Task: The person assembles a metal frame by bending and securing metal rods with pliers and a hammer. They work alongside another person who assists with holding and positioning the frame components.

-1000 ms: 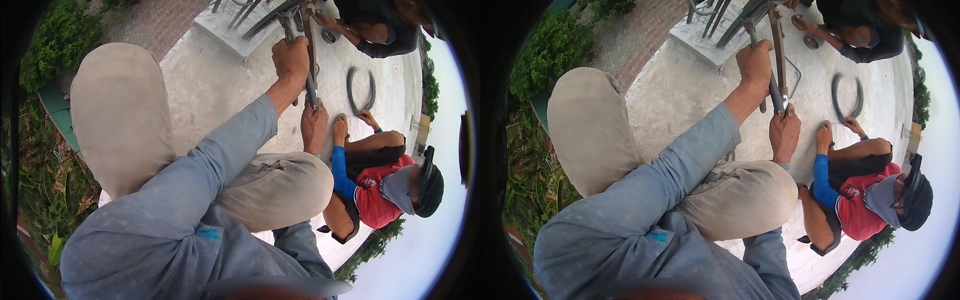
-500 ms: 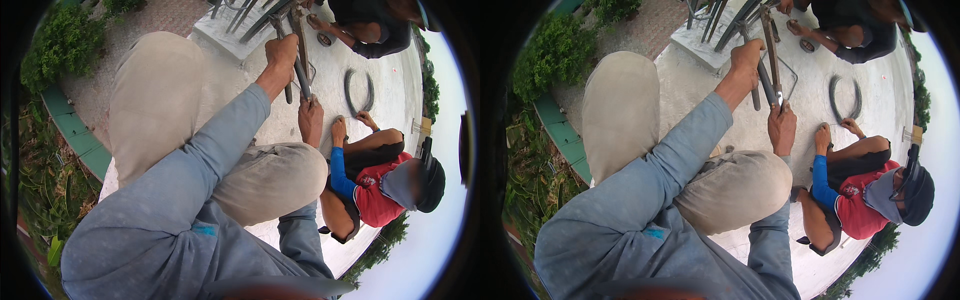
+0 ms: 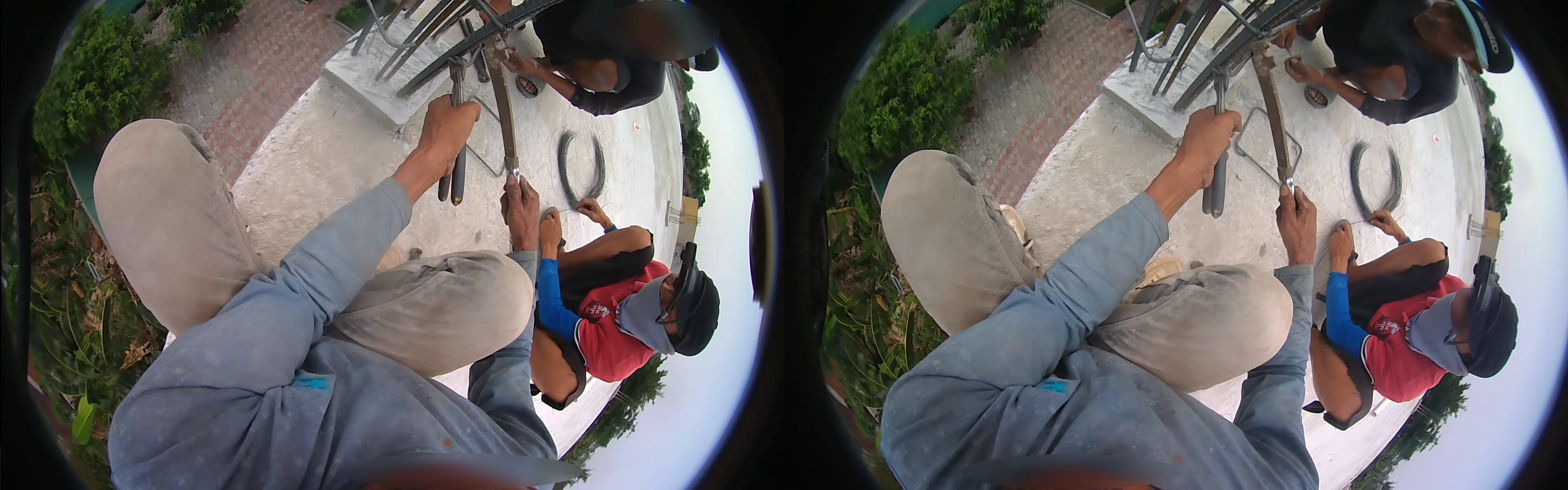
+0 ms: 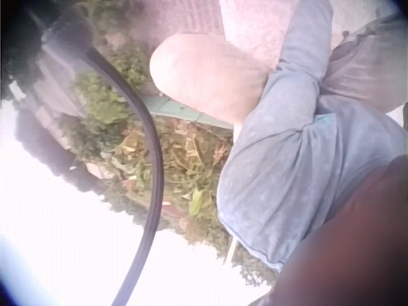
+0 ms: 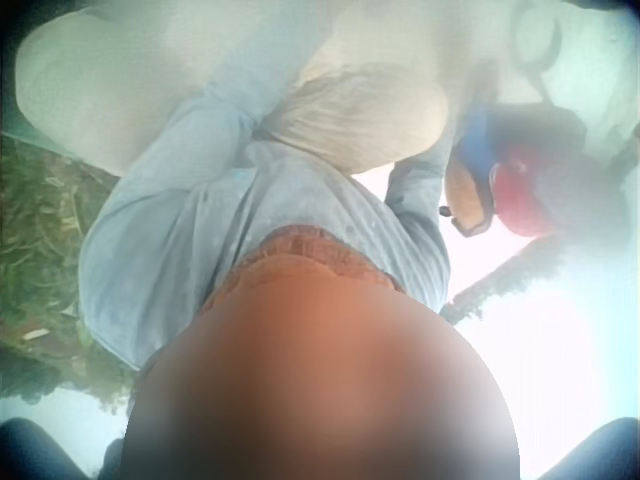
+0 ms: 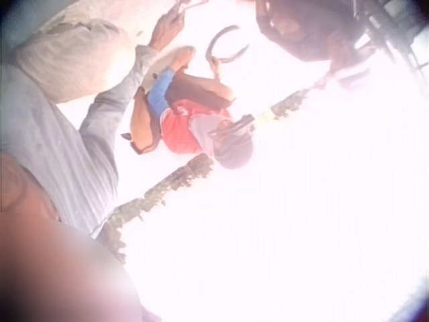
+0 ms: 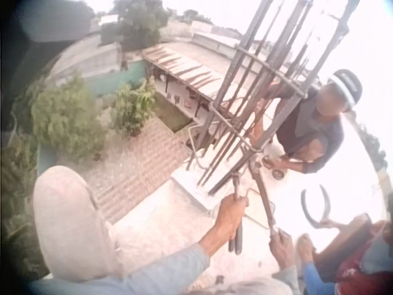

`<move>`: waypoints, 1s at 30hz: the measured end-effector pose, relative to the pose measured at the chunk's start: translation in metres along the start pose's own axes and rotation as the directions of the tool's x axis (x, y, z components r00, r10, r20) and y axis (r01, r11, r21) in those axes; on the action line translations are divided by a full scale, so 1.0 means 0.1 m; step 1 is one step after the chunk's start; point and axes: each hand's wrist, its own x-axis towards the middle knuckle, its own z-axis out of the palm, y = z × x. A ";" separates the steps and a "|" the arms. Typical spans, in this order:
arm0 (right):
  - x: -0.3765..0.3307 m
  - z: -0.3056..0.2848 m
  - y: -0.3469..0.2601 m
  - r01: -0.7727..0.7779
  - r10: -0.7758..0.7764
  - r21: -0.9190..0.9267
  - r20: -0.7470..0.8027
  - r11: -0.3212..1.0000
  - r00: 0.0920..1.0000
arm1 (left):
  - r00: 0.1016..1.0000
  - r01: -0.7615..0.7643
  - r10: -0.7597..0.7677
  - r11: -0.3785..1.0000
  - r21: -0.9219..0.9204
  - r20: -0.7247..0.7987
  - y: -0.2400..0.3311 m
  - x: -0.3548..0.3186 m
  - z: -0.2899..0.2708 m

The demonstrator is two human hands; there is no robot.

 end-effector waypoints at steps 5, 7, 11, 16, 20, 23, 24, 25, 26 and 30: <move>0.03 -0.11 -0.09 -0.122 0.113 0.078 0.103 0.990 0.988 | 0.979 -0.202 0.166 0.859 0.471 0.118 -0.04 0.17 -0.37; 0.03 -0.20 -0.14 -0.111 0.113 -0.072 0.028 0.991 0.993 | 0.982 -0.132 0.065 0.907 0.400 0.178 -0.06 0.26 -0.51; -0.09 -0.32 -0.22 -0.030 0.019 -0.466 -0.028 0.885 0.999 | 0.893 0.022 -0.039 0.999 0.045 0.448 -0.17 0.28 -0.53; -0.11 -0.30 -0.21 -0.010 -0.023 -0.713 -0.037 0.701 0.999 | 0.929 -0.284 0.246 0.953 0.106 0.276 -0.24 0.23 -0.36; 0.01 -0.28 -0.15 0.047 -0.089 -0.671 -0.028 0.740 0.996 | 0.902 -0.431 0.416 0.886 0.173 0.119 -0.30 0.16 -0.14; 0.07 -0.32 -0.07 0.150 -0.189 -0.517 -0.024 0.843 0.982 | 0.928 -0.369 0.363 0.927 0.071 0.084 -0.25 0.14 -0.16; 0.09 -0.34 -0.04 0.147 -0.187 -0.529 -0.022 0.836 0.982 | 0.950 -0.311 0.304 0.943 0.117 0.075 -0.23 0.13 -0.19; 0.10 -0.37 -0.01 0.141 -0.181 -0.540 -0.021 0.830 0.983 | 0.932 -0.356 0.361 0.910 0.213 0.015 -0.23 0.10 -0.18; 0.11 -0.41 0.02 0.136 -0.178 -0.557 -0.022 0.819 0.984 | 0.937 -0.337 0.349 0.912 0.234 -0.012 -0.23 0.07 -0.18; 0.21 -0.57 0.07 0.114 -0.127 -0.636 0.025 0.763 0.992 | 0.873 -0.417 0.453 0.885 0.205 -0.181 -0.39 0.02 -0.03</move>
